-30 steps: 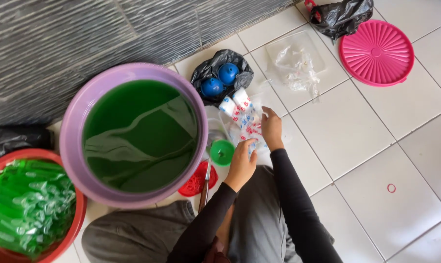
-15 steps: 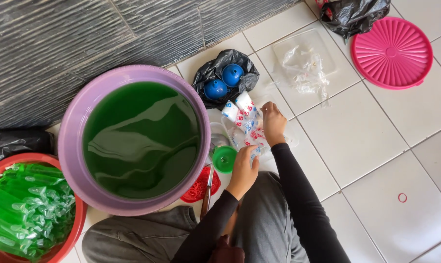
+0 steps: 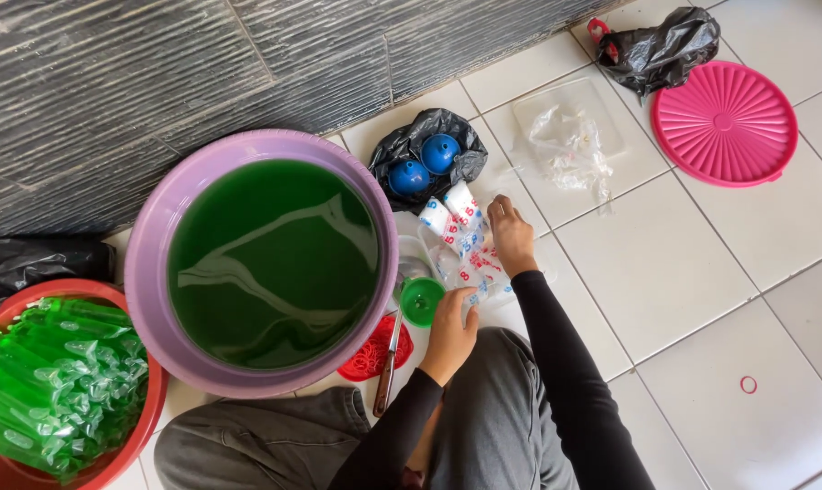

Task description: The person fills plastic bags with a green liquid using a funnel and a ladle, then secures the top of each bag with a rubber band and places it into a red basin.

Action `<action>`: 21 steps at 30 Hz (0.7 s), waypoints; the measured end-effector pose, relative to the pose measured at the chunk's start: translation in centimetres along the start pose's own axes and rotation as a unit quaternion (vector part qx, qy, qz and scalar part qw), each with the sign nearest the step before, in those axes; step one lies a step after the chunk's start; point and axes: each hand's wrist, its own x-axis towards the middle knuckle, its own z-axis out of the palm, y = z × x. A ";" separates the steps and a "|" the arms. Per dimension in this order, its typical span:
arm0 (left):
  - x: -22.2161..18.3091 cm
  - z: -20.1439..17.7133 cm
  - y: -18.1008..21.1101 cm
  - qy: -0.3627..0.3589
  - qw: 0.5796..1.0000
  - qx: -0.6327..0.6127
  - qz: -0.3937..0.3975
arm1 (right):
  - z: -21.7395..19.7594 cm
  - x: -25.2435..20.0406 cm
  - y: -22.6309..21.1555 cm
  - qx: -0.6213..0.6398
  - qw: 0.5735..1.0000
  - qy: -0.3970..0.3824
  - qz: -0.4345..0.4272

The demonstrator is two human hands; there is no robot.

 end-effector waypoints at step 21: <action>1.7 -0.8 2.6 0.048 0.997 -0.002 0.062 | -5.2 -4.8 0.7 -0.009 0.998 0.056 0.003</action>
